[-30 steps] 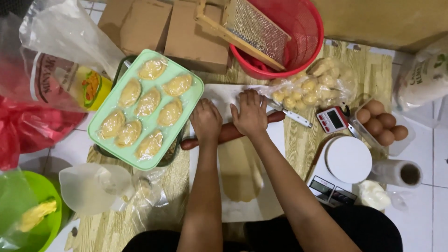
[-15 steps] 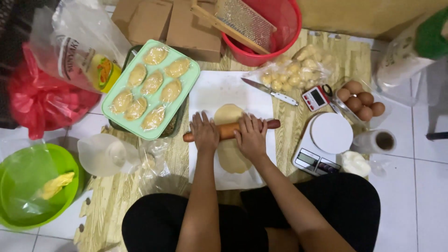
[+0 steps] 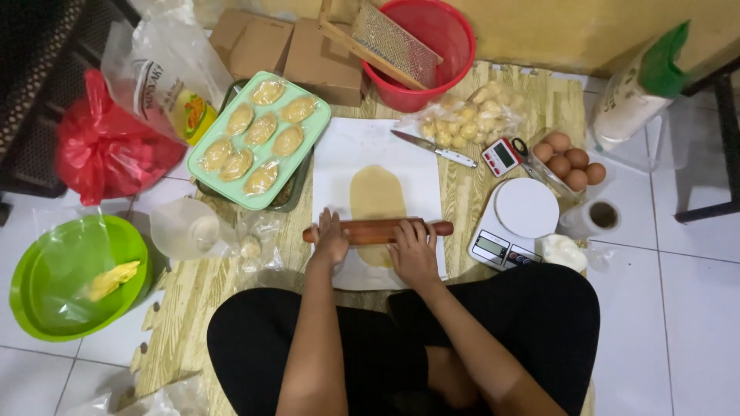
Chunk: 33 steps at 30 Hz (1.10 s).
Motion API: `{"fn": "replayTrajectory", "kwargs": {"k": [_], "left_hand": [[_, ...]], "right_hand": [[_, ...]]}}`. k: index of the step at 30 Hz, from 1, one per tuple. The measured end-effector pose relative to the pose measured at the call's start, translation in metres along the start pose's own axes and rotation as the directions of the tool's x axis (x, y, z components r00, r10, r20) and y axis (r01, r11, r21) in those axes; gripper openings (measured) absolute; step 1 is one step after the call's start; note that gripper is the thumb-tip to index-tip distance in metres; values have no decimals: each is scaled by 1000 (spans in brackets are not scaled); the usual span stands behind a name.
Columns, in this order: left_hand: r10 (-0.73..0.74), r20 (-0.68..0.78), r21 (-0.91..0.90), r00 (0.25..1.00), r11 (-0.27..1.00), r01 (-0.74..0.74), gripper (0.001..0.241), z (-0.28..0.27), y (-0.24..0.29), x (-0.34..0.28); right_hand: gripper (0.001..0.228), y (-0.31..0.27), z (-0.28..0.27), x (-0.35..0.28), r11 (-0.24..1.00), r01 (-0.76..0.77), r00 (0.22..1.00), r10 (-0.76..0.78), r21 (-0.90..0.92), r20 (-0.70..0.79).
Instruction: The person is portioning dough by cutting it, weighing it on a scale, and then rolling each piece flat with a rolling pin.
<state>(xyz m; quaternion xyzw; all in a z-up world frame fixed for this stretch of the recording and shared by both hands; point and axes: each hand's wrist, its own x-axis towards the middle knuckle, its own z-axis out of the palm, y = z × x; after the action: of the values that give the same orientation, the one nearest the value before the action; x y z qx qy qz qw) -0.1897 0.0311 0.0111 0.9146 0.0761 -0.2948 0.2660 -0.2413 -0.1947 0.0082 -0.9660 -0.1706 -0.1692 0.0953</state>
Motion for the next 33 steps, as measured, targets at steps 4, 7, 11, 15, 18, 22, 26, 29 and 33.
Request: {"fn": "replayTrajectory", "kwargs": {"k": [4,7,11,15,18,22,26,29,33], "left_hand": [[-15,37,-23,999,1000,16,67,14,-13,-8],[4,1,-67,1000,998,-4,71,12,-14,-15],[-56,-225,-28,973,998,51,70,14,-2,-20],[-10,-380,91,925,995,48,66,10,28,-29],[-64,-301,77,951,993,91,66,2,46,-27],[-144,-254,81,956,982,170,66,-7,52,-23],[-204,-196,110,959,967,228,64,-6,49,-30],[-209,-184,139,961,962,235,65,-4,48,-14],[-232,-178,247,956,930,271,65,7,40,-24]], "right_hand": [[30,8,1,-11,993,-41,999,43,107,-20],[25,12,-9,-10,981,-81,991,99,179,-93],[25,19,-17,2,931,-214,964,251,295,-92],[22,27,-5,26,928,-280,956,292,245,-13],[33,31,12,48,920,-347,937,333,183,105],[51,17,1,70,883,-458,837,390,100,384],[53,1,-10,59,912,-410,815,374,-15,443],[56,6,-7,61,918,-391,807,375,-62,456],[61,-4,-15,42,926,-362,761,363,-112,537]]}}
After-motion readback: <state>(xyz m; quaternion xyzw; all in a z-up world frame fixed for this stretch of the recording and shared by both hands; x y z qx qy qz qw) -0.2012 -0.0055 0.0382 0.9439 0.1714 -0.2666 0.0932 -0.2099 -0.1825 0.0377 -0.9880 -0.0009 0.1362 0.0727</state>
